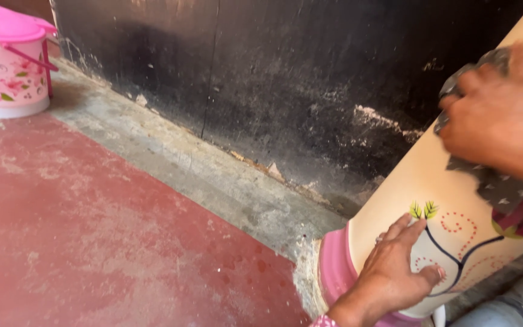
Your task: The person sits on the floor and wipes the lower pedestal of a bathroom sink using a dark cloth. They repeatedly rub the surface around the floral decals and the base, focusing on the lower section of the pedestal.
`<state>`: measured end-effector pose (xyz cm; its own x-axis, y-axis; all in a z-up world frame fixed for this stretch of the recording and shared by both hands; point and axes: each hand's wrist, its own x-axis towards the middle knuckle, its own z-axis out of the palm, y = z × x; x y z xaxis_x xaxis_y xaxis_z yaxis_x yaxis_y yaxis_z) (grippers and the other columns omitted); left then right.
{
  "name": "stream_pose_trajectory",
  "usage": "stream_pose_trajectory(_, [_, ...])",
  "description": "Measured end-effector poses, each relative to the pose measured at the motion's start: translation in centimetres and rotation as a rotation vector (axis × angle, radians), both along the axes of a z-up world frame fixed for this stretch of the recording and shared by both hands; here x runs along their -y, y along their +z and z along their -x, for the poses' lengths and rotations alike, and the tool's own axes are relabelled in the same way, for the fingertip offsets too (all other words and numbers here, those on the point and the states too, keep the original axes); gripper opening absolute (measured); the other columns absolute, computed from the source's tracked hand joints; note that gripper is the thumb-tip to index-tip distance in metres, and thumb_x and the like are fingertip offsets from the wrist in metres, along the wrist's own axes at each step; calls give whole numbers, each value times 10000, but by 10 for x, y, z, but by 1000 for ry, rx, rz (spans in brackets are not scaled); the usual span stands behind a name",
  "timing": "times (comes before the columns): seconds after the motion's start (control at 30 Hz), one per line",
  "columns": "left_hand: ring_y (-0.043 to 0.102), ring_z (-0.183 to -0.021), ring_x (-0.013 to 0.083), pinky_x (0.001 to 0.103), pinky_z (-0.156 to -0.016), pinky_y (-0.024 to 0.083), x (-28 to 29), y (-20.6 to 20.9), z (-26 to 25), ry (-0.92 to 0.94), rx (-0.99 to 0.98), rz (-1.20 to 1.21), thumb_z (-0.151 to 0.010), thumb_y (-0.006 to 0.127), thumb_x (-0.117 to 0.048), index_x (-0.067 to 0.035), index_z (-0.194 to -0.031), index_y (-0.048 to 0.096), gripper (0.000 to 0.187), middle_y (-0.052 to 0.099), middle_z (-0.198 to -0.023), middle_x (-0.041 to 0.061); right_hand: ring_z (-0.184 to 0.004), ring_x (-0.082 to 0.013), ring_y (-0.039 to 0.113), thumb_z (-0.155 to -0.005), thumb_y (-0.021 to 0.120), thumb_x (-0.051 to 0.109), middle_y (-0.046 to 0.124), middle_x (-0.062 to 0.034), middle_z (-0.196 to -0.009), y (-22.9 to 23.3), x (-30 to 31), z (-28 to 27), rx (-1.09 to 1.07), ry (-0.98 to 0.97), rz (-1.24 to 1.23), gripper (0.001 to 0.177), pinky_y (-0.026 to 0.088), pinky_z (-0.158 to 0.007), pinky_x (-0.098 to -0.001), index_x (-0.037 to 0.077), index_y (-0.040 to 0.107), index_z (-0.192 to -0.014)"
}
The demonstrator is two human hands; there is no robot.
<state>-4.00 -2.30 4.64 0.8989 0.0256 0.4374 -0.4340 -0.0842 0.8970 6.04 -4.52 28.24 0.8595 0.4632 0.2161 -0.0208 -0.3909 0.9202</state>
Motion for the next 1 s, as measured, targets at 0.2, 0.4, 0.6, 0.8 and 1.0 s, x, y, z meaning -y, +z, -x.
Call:
stream_pose_trajectory(0.2, [268, -1538, 429, 459, -1229, 232, -1, 3, 0, -39, -77, -18, -842, 706, -312, -74, -1562, 465, 795, 273, -1702, 217, -1383, -330, 460, -1007, 443, 353, 508, -176, -1436, -17, -35, 26, -152, -98, 205, 458, 240, -1200, -514, 106, 606, -1357])
stream_pose_trajectory(0.4, [252, -1535, 435, 458, -1230, 233, -1, 7, -2, -77, -134, -52, -801, 713, -287, -98, -1558, 460, 821, 210, -1715, 202, -1275, -290, 552, -1012, 485, 367, 584, -146, -1325, -30, -9, 30, -280, 97, 184, 439, 297, -1196, -462, 110, 604, -1347])
stream_pose_trajectory(0.6, [214, -1548, 451, 464, -1257, 185, 10, -6, -16, -67, -142, -30, -794, 744, -268, -92, -1541, 483, 811, 197, -1708, 224, -1220, -161, 592, -909, 556, 426, 615, -28, -1276, 4, 31, 35, -262, 244, -23, 523, 199, -1270, -529, 290, 584, -1414])
stream_pose_trajectory(0.8, [240, -1528, 455, 476, -1246, 196, 28, -52, -65, -61, 2, -92, -744, 793, -199, -70, -1495, 505, 815, 216, -1652, 291, -1161, -169, 644, -873, 560, 453, 657, -35, -1227, 66, 36, 32, 51, 394, -58, 497, 254, -1274, -532, 304, 657, -1336])
stream_pose_trajectory(1.0, [279, -1530, 508, 517, -1225, 240, 73, -128, -149, 72, 214, -113, -1034, 573, -173, -95, -1477, 638, 455, 335, -1621, 353, -1207, -208, 607, -893, 563, 363, 657, -54, -1176, 65, 3, 21, 81, 262, -3, 329, 353, -1198, -407, 215, 727, -1136])
